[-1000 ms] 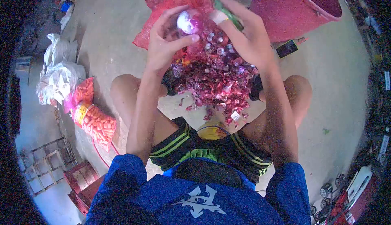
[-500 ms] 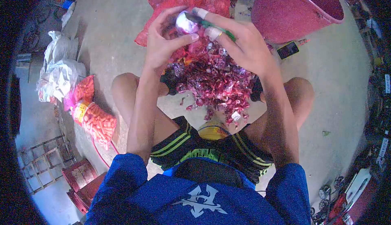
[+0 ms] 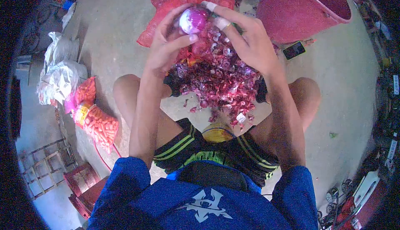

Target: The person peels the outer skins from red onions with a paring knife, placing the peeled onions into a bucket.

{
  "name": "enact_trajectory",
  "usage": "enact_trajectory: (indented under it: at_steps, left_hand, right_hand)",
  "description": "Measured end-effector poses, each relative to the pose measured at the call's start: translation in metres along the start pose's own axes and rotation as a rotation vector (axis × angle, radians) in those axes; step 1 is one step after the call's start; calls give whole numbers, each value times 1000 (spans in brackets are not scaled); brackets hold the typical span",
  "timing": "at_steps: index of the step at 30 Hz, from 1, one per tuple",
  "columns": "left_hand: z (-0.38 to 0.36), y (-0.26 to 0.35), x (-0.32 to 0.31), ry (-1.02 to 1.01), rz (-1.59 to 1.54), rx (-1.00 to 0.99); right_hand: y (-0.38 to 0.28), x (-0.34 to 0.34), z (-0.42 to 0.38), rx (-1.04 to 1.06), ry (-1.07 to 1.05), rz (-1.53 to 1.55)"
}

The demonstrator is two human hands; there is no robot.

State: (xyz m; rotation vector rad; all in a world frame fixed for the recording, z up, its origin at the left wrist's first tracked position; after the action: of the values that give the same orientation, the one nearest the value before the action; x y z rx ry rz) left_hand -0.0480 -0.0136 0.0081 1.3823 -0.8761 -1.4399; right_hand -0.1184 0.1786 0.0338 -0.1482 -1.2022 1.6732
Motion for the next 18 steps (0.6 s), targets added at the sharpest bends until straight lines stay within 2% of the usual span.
enact_trajectory:
  at_steps: [1,2,6,9,11,14,18]
  left_hand:
    - [1,-2,-1,-8,-153,35]
    - [2,-5,-2,-7,-151,32]
    - [8,-23,-4,116,-182,72]
    - [8,-25,-4,158,-156,79]
    - [9,-22,-10,34,-303,81]
    - [8,-23,-10,-2,-383,108]
    - [12,-29,-7,-23,-394,118]
  right_hand:
    - [-1,-2,-1,-68,-4,60]
    - [1,-3,-1,-136,-8,119]
    - [5,-14,-4,-74,-30,184]
    - [13,-11,-1,-174,42,162]
    - [22,-4,1,-228,115,154]
    - [24,-5,3,-311,129,106]
    - [30,-4,4,-205,198,32]
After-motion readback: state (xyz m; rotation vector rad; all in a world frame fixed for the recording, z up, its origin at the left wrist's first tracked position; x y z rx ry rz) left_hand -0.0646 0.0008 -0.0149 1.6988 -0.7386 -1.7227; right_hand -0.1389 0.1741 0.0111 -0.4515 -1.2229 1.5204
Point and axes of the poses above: each hand's wrist, its own z-axis towards the middle knuckle, its own x-axis out of the back of the hand, y = z × x, the point moved 4 cm from there along z, towards the middle knuckle, and after that the axes turned 4 degrees about x, right-handed, at the moved point
